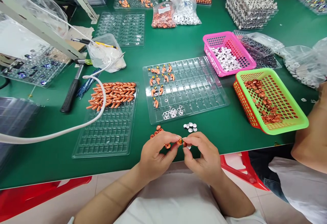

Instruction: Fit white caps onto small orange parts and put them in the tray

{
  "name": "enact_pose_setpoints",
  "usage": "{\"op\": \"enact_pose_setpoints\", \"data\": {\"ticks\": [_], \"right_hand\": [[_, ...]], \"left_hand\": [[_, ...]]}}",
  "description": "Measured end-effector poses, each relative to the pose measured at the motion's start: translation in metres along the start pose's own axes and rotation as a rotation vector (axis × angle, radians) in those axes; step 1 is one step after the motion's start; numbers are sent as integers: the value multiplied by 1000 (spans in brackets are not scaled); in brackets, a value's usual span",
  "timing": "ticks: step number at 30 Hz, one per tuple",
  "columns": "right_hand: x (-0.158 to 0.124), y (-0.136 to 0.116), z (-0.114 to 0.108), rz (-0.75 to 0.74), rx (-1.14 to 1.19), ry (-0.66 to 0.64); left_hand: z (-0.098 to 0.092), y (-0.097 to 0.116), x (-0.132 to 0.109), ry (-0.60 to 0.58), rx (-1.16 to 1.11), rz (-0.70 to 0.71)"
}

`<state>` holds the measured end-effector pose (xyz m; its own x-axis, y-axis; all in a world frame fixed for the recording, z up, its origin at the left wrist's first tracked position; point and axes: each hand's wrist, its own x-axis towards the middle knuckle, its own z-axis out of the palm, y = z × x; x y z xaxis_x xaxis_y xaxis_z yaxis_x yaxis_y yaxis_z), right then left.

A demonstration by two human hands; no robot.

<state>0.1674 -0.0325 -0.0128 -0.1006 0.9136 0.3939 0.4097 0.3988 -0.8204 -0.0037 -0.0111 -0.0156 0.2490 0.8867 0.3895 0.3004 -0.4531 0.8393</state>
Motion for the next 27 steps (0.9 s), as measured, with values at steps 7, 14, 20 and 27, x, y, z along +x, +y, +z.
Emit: {"op": "enact_pose_setpoints", "data": {"ticks": [7,14,20,27], "right_hand": [[2,-2,-1,90,72,-26],[2,0,-2,89,81,-35],[3,1,-4,44,82,-29],[5,1,-5,5,61,-40]], "left_hand": [[1,-1,-2,-6,-52,-29],[1,-2,-3,-7,-95,-53],[0,-1,-1,-35,-122,-127],[0,-1,-2,-60,-184,-220]]}}
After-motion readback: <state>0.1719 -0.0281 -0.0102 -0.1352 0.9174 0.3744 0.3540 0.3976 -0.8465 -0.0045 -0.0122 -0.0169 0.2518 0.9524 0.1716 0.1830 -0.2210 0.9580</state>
